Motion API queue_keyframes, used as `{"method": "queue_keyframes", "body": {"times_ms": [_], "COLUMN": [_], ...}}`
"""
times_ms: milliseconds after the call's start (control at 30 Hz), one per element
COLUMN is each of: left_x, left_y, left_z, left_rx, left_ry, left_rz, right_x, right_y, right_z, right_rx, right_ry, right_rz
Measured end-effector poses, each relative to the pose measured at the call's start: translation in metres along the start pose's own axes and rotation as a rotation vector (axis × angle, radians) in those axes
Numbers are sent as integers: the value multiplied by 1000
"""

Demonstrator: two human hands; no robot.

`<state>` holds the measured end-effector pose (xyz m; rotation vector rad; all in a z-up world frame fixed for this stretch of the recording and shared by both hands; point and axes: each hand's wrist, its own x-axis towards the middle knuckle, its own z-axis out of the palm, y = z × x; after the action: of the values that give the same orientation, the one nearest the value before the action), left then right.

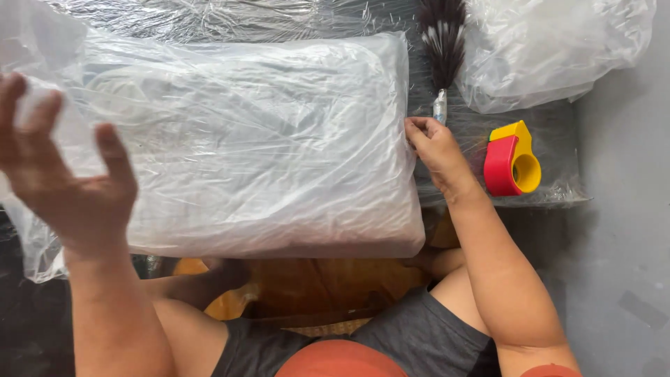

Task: A person is vacuum-packing a large white item into a plastic bag using a vacuum cleaner hose and then folding the bag.

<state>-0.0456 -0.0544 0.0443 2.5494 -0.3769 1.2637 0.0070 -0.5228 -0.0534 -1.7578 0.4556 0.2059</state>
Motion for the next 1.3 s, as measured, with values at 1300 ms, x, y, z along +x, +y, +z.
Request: {"method": "queue_keyframes", "body": {"times_ms": [1300], "left_x": [27], "left_y": [83], "left_z": [27], "left_rx": [-568], "left_ry": [-455], "left_rz": [52], "right_x": [-119], "right_y": [-40], "right_z": [7], "right_rx": [44], "right_ry": [8], "right_rz": [-262]}}
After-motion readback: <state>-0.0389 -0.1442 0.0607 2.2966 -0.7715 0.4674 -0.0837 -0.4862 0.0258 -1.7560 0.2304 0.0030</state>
